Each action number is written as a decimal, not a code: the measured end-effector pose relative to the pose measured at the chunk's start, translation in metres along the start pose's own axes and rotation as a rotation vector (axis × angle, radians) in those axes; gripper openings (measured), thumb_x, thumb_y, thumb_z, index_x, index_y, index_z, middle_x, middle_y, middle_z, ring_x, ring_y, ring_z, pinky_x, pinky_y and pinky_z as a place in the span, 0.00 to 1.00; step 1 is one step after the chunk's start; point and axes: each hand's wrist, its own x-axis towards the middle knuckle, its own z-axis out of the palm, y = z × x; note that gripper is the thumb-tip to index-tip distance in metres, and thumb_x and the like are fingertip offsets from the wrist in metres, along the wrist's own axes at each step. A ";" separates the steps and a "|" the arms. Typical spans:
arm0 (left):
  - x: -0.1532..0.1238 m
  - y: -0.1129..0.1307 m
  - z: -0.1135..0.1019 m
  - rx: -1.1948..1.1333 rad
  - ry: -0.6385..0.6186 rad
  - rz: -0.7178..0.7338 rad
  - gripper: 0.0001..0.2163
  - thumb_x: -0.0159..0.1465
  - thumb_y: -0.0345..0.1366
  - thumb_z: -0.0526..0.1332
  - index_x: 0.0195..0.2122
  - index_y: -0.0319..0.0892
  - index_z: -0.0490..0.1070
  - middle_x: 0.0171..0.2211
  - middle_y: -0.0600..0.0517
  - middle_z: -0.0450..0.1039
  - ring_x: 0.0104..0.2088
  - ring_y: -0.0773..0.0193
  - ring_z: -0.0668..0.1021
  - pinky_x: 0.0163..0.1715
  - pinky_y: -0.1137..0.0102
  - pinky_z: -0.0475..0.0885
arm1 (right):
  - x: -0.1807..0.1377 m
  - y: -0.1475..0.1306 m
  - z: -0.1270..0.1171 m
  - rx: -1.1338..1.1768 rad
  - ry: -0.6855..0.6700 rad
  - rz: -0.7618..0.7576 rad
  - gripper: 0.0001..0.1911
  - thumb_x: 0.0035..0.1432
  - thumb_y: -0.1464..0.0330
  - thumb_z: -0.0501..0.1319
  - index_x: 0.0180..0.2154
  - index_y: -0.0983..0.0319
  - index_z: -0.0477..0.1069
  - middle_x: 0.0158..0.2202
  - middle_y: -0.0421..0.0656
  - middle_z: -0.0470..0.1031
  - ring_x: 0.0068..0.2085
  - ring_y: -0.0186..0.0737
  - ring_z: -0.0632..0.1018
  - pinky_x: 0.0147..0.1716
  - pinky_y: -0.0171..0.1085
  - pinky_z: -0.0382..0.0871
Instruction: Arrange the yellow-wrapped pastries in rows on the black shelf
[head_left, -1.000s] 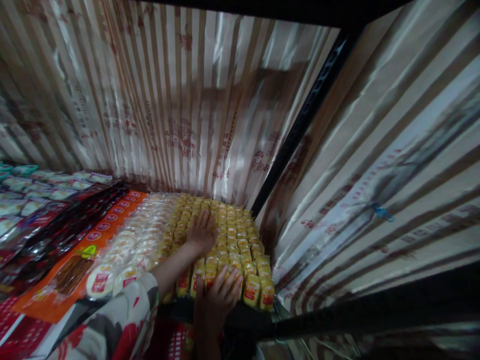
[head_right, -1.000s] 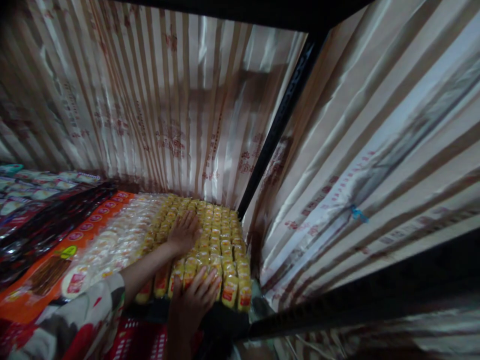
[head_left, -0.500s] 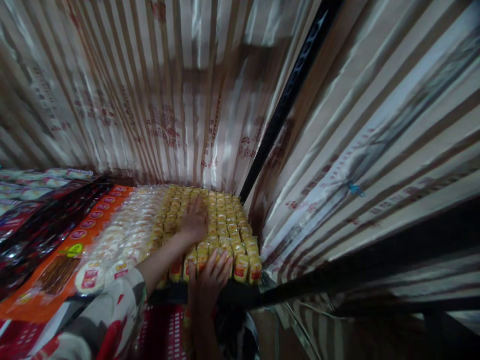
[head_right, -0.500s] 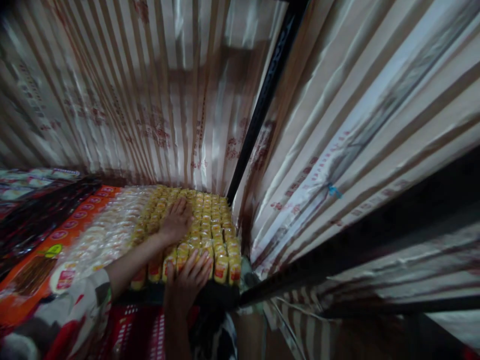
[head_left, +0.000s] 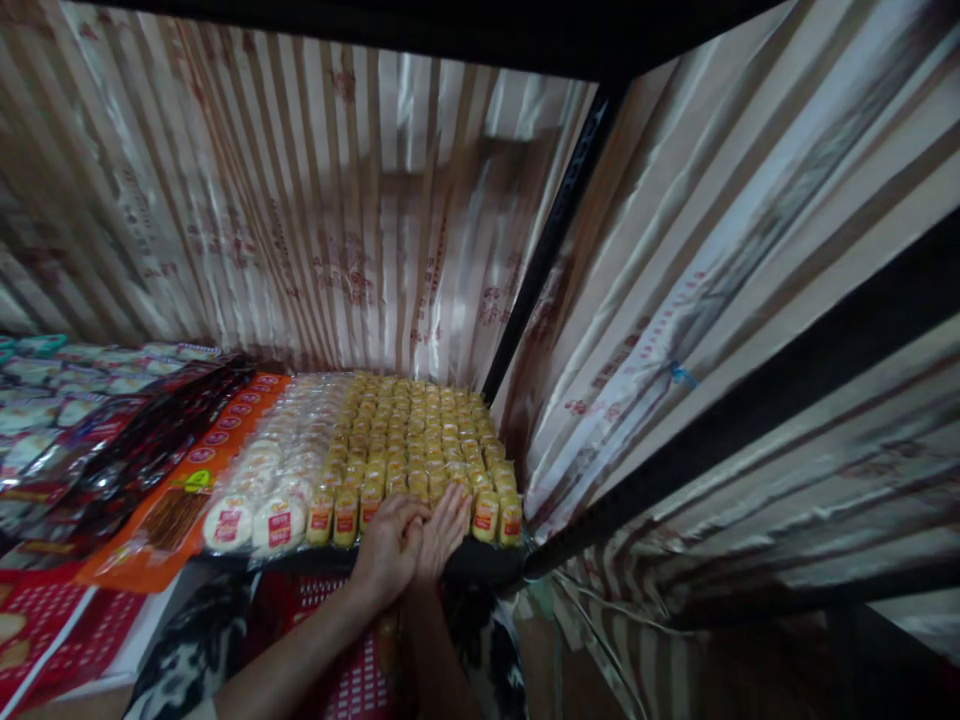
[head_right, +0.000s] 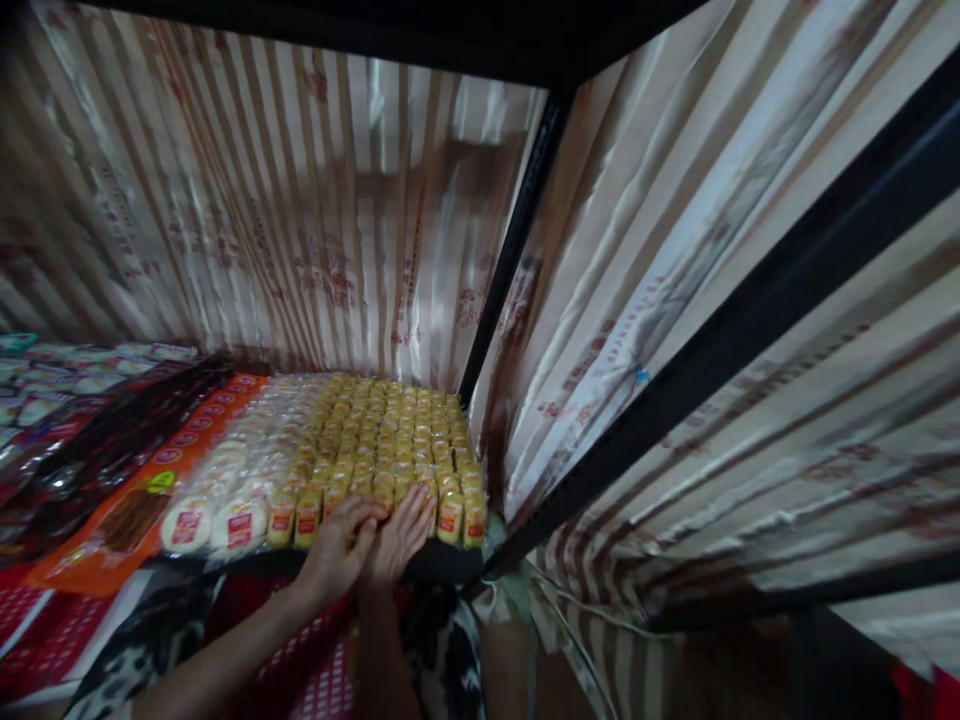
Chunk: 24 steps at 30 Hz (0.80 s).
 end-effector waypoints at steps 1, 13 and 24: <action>-0.006 -0.004 -0.001 -0.045 0.042 -0.044 0.13 0.58 0.30 0.48 0.33 0.43 0.72 0.35 0.49 0.74 0.40 0.64 0.75 0.43 0.68 0.71 | 0.001 -0.001 -0.003 -0.016 -0.011 -0.005 0.33 0.58 0.62 0.39 0.64 0.64 0.37 0.63 0.55 0.48 0.65 0.48 0.44 0.51 0.56 0.50; -0.045 -0.050 0.021 -0.231 0.049 -0.426 0.10 0.55 0.28 0.51 0.31 0.42 0.72 0.34 0.51 0.76 0.37 0.63 0.77 0.42 0.67 0.71 | 0.017 -0.012 -0.038 0.087 -0.107 0.085 0.29 0.61 0.59 0.42 0.58 0.69 0.53 0.61 0.60 0.50 0.62 0.52 0.51 0.52 0.52 0.54; -0.046 -0.054 0.041 -0.322 -0.061 -0.477 0.11 0.55 0.25 0.49 0.31 0.40 0.71 0.32 0.51 0.75 0.32 0.67 0.76 0.37 0.71 0.71 | 0.022 -0.001 -0.051 0.117 -0.116 0.044 0.28 0.61 0.63 0.37 0.58 0.67 0.56 0.58 0.56 0.59 0.61 0.49 0.57 0.51 0.51 0.57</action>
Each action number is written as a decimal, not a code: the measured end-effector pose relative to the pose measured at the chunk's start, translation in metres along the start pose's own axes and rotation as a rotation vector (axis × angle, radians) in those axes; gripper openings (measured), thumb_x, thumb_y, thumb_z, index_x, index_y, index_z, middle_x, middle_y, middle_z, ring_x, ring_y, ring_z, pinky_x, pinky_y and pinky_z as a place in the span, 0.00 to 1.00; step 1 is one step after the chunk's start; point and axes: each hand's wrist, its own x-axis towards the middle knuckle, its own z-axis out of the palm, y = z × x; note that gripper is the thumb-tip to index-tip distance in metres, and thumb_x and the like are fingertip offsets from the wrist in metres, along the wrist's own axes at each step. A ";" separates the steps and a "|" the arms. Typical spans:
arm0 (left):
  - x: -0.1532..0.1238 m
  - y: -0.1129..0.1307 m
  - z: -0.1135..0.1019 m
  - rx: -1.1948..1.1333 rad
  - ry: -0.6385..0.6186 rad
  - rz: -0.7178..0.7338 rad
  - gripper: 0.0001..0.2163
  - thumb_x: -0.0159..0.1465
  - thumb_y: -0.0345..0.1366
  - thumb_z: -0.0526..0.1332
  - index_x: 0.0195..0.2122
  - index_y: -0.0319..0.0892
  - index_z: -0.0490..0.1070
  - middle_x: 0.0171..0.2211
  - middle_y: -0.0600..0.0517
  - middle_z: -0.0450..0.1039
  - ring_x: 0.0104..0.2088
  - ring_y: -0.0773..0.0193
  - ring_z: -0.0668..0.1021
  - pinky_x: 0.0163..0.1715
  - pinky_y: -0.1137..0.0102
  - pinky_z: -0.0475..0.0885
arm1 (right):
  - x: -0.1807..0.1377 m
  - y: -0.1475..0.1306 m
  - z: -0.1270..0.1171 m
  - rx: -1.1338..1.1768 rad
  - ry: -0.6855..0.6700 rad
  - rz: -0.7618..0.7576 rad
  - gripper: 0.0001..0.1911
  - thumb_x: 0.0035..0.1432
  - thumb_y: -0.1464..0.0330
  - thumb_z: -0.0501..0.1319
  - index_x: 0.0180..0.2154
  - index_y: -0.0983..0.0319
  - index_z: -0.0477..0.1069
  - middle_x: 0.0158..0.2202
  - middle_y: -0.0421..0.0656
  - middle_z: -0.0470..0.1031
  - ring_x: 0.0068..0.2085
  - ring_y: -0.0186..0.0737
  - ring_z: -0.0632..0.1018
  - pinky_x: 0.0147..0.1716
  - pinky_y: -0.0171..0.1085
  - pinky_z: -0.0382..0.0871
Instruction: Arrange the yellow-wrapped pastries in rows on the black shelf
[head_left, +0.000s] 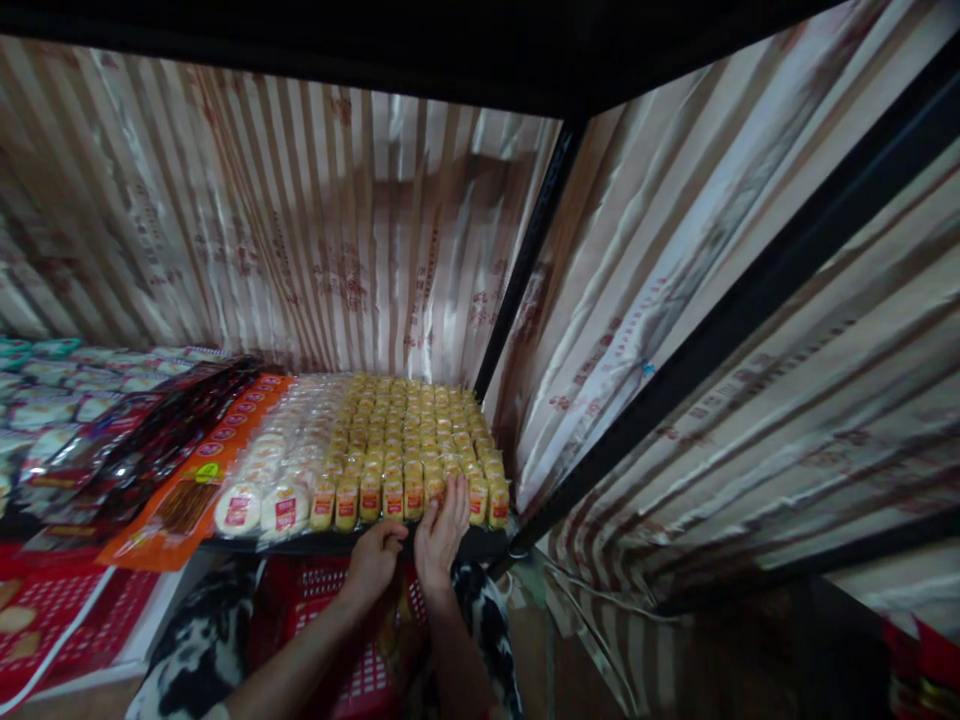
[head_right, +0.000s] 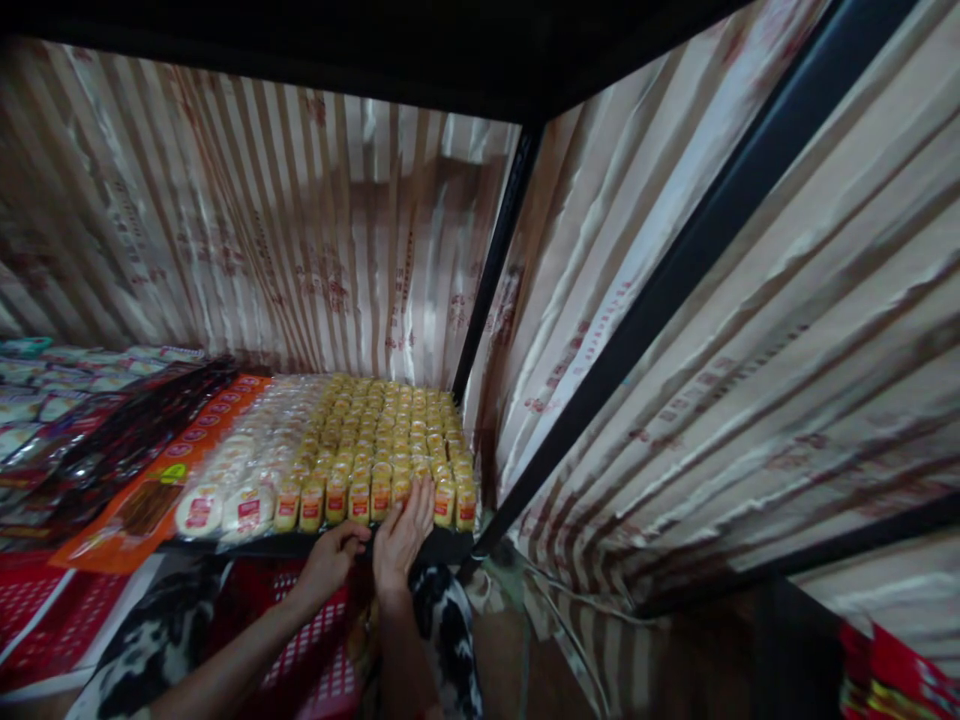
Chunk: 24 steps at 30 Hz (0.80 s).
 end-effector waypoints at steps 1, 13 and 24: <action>0.000 0.002 0.001 -0.008 -0.016 -0.017 0.12 0.55 0.25 0.49 0.32 0.39 0.71 0.32 0.51 0.75 0.31 0.67 0.76 0.37 0.71 0.71 | 0.000 0.000 -0.004 -0.015 -0.016 -0.024 0.28 0.61 0.63 0.38 0.58 0.68 0.56 0.59 0.56 0.57 0.62 0.49 0.55 0.51 0.51 0.57; 0.002 0.024 0.030 -0.109 -0.192 -0.149 0.14 0.54 0.26 0.49 0.36 0.37 0.72 0.35 0.47 0.74 0.34 0.64 0.75 0.32 0.72 0.70 | 0.016 0.041 -0.025 -0.016 0.092 0.187 0.36 0.58 0.58 0.45 0.64 0.62 0.34 0.65 0.50 0.39 0.65 0.48 0.41 0.58 0.56 0.48; 0.024 0.019 0.060 -0.329 -0.154 -0.086 0.20 0.49 0.23 0.52 0.42 0.39 0.74 0.46 0.46 0.73 0.47 0.59 0.73 0.50 0.63 0.67 | 0.016 0.054 -0.001 0.127 0.024 0.201 0.36 0.57 0.59 0.49 0.64 0.60 0.37 0.65 0.48 0.37 0.65 0.46 0.39 0.60 0.57 0.44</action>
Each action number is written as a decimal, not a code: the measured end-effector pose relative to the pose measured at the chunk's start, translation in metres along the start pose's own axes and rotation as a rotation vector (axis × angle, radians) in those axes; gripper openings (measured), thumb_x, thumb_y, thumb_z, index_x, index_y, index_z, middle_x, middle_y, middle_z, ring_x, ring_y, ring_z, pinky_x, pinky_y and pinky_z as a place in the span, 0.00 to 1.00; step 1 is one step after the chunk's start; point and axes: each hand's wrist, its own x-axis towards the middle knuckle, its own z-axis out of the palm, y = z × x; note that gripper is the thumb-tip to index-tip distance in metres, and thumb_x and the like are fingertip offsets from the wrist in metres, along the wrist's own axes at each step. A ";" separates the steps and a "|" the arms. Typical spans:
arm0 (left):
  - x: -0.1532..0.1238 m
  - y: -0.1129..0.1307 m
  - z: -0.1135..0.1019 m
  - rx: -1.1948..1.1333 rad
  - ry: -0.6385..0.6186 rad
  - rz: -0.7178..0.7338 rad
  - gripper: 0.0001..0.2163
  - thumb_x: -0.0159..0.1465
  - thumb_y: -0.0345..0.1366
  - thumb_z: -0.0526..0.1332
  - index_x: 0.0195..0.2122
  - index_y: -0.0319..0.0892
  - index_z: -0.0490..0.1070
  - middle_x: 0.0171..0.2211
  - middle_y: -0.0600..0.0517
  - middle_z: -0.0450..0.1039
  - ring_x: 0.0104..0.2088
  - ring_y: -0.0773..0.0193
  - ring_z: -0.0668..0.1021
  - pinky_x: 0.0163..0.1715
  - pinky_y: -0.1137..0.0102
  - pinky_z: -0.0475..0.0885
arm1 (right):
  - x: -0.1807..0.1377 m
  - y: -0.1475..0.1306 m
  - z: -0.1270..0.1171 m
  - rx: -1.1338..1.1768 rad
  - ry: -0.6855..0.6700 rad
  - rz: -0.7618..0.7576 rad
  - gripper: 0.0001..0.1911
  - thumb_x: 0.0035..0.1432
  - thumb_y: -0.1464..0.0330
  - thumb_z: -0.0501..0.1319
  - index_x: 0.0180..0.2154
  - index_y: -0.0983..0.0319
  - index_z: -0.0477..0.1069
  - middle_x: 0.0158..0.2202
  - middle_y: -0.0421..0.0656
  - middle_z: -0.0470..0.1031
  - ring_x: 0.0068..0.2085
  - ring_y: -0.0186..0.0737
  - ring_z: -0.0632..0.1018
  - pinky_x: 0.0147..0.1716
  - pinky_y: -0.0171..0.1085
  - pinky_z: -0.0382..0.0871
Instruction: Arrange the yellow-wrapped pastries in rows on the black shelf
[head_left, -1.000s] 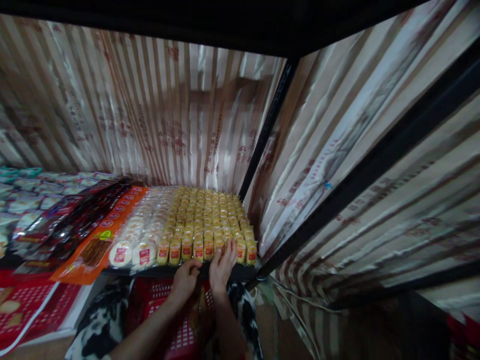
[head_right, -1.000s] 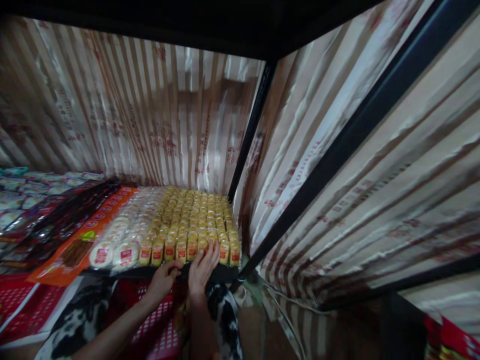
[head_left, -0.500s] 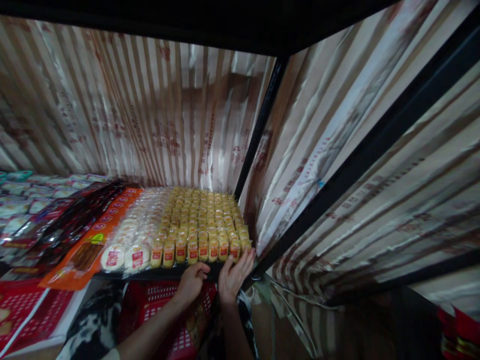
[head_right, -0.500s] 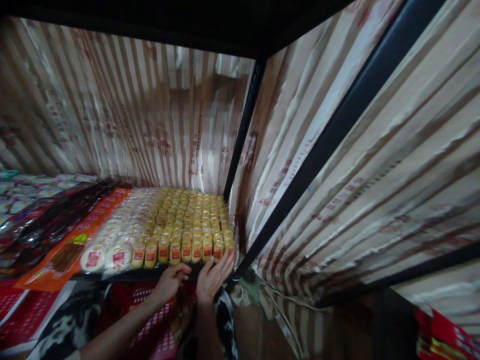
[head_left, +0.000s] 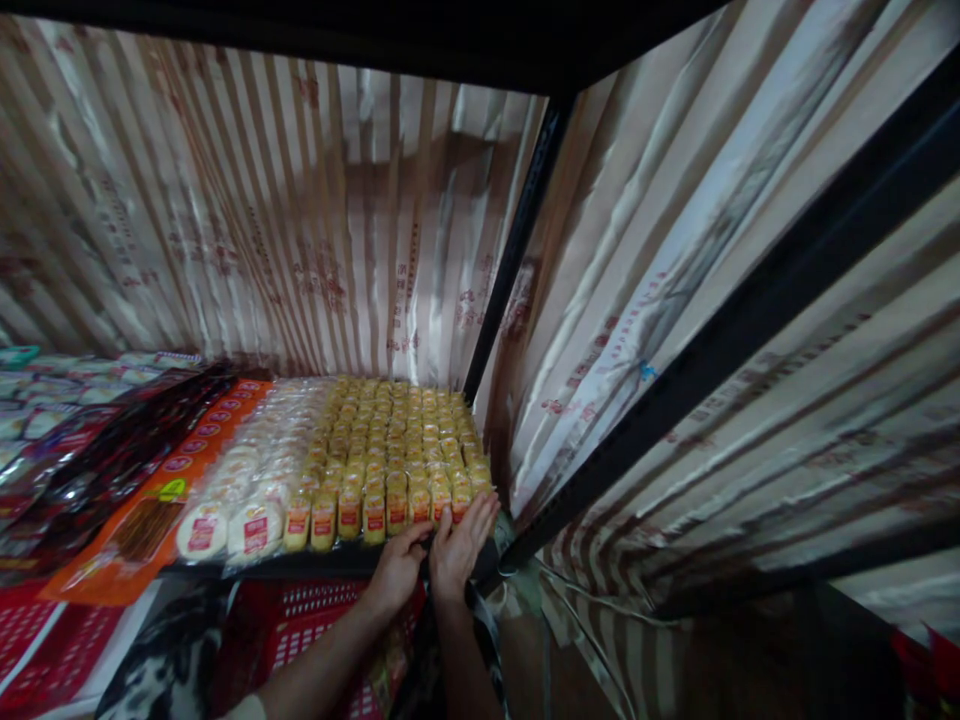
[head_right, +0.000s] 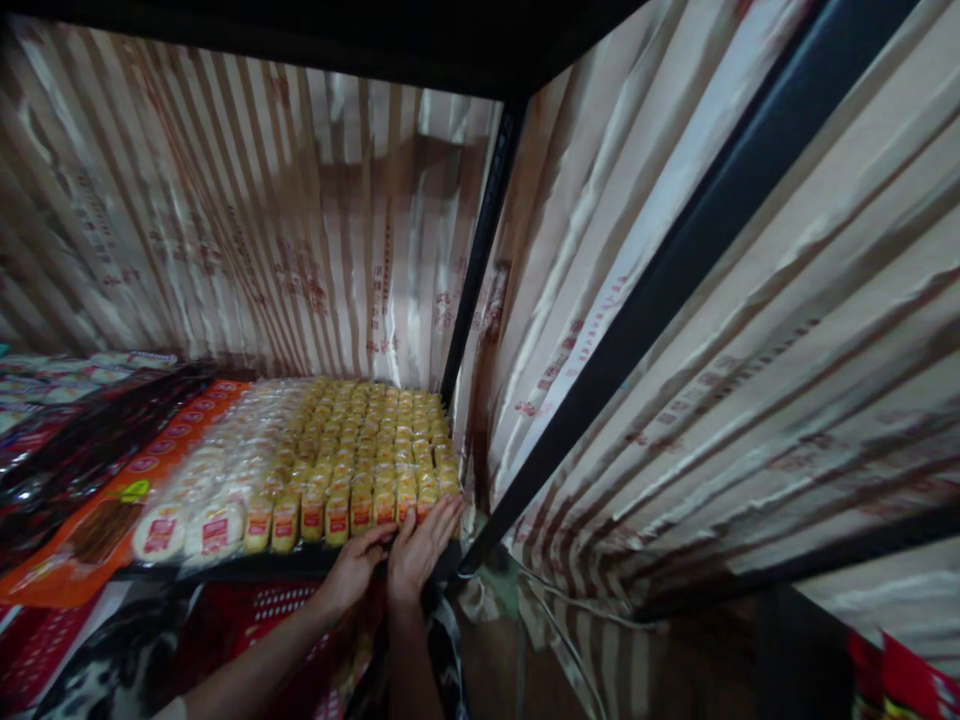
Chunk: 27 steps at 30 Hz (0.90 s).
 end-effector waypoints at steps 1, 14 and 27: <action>0.000 -0.001 0.000 -0.003 0.009 0.009 0.20 0.49 0.23 0.52 0.42 0.39 0.74 0.46 0.46 0.73 0.47 0.59 0.73 0.51 0.63 0.66 | 0.000 0.000 0.000 -0.005 0.001 -0.002 0.36 0.57 0.60 0.49 0.64 0.60 0.38 0.65 0.49 0.37 0.65 0.46 0.40 0.60 0.57 0.44; -0.014 0.004 -0.006 0.171 0.048 0.202 0.18 0.52 0.24 0.51 0.41 0.40 0.73 0.42 0.48 0.74 0.40 0.64 0.75 0.45 0.69 0.70 | 0.002 -0.016 -0.008 -0.074 0.021 -0.042 0.32 0.60 0.61 0.45 0.62 0.70 0.44 0.64 0.58 0.43 0.64 0.53 0.44 0.57 0.59 0.45; -0.085 -0.055 -0.072 0.303 0.033 -0.098 0.15 0.52 0.25 0.50 0.31 0.41 0.76 0.34 0.51 0.77 0.37 0.62 0.76 0.42 0.70 0.68 | 0.004 -0.028 -0.032 -0.087 0.053 -0.228 0.27 0.58 0.69 0.47 0.59 0.68 0.52 0.61 0.58 0.51 0.63 0.50 0.50 0.56 0.57 0.49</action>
